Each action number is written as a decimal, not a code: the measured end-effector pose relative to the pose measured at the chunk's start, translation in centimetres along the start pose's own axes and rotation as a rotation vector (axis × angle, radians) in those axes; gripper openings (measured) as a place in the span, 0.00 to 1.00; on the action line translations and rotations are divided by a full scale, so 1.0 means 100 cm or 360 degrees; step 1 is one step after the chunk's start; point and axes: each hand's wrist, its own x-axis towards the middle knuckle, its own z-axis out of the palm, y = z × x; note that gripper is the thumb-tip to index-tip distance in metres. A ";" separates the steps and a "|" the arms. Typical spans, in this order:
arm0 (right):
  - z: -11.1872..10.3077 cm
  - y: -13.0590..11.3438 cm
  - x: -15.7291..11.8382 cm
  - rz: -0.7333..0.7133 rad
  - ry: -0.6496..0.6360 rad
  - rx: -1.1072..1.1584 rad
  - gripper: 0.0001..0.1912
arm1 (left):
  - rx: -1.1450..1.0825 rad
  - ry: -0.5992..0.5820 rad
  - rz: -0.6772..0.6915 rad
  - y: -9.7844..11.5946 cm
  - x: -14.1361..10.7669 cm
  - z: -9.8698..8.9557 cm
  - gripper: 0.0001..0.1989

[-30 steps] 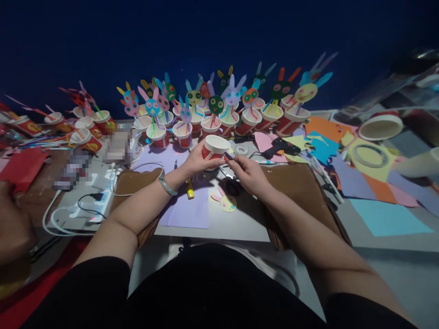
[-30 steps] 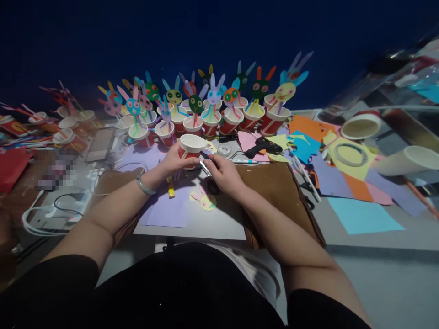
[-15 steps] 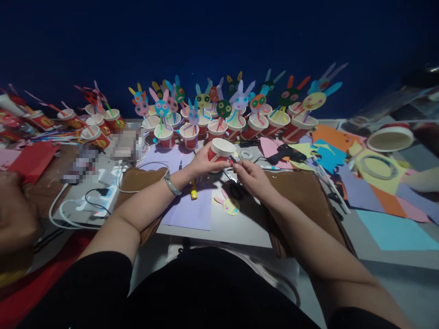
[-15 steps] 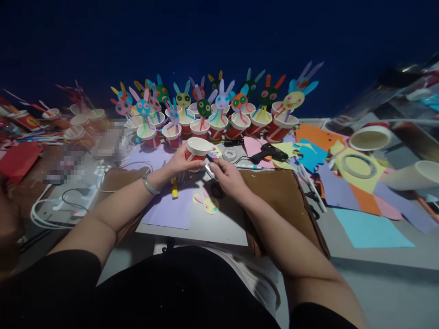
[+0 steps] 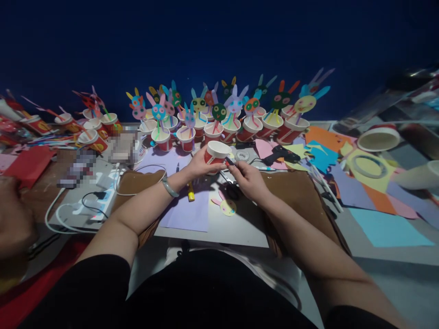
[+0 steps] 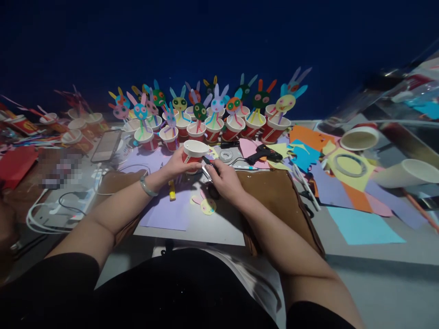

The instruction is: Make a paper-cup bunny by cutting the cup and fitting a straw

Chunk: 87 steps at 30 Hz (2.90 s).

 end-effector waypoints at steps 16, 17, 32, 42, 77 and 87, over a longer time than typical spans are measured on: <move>0.006 -0.003 -0.003 0.0110 -0.0138 0.0406 0.28 | -0.0099 0.0022 0.0073 0.001 0.001 -0.001 0.51; 0.005 -0.004 -0.003 0.0290 -0.0249 0.0621 0.30 | -0.0110 0.0034 0.0059 0.000 0.001 0.000 0.51; -0.001 0.003 0.002 0.0007 -0.0072 0.0201 0.24 | -0.0139 0.0046 0.0016 -0.010 0.003 0.003 0.50; -0.007 -0.003 0.004 0.0651 -0.0500 0.0987 0.32 | -0.0066 0.0043 0.0092 -0.002 0.004 0.001 0.55; -0.006 0.001 0.003 0.0547 -0.0465 0.0885 0.30 | -0.0232 0.0032 0.0105 -0.007 0.006 0.000 0.51; 0.001 0.008 0.000 0.0120 -0.0136 0.0474 0.29 | -0.0140 0.0181 0.0095 -0.005 0.002 0.003 0.54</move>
